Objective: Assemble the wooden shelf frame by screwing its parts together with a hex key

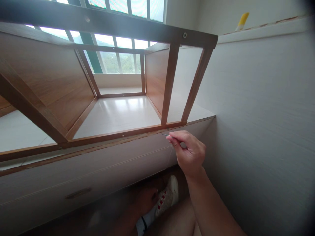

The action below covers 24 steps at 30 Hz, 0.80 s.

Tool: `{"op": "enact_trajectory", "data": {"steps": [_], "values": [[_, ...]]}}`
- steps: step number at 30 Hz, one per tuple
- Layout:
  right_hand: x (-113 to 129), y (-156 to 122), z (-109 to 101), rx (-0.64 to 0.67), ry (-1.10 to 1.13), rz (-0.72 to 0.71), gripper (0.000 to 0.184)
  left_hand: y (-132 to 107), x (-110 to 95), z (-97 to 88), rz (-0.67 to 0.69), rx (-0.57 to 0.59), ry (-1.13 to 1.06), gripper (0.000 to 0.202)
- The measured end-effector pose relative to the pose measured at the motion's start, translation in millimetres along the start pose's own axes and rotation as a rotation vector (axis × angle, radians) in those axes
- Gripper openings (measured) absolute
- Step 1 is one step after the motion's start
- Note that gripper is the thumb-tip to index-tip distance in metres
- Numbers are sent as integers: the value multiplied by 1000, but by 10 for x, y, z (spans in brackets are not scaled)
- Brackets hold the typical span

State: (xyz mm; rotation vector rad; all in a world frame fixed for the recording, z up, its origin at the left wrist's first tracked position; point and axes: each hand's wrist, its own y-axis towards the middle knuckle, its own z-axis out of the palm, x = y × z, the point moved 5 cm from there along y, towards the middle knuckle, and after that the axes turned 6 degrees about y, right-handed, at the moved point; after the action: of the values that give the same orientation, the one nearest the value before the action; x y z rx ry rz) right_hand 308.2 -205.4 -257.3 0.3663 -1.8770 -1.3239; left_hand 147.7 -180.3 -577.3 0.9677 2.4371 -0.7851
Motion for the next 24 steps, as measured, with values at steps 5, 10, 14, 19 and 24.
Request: {"op": "enact_trajectory", "data": {"steps": [5,10,14,19,24], "values": [[204,344,54,252,122,116,7,41,-2,15,3,-3,-7,12],[286,327,111,348,381,360,6,70,0,17,6,-6,-6,13],[96,21,120,403,471,548,9,70,3,15,20,-17,3,14],[-107,-127,13,484,356,441,22,90,-2,38,-4,-4,3,16],[-109,-62,-96,418,288,200,21,110,-18,28,-27,2,14,17]]}}
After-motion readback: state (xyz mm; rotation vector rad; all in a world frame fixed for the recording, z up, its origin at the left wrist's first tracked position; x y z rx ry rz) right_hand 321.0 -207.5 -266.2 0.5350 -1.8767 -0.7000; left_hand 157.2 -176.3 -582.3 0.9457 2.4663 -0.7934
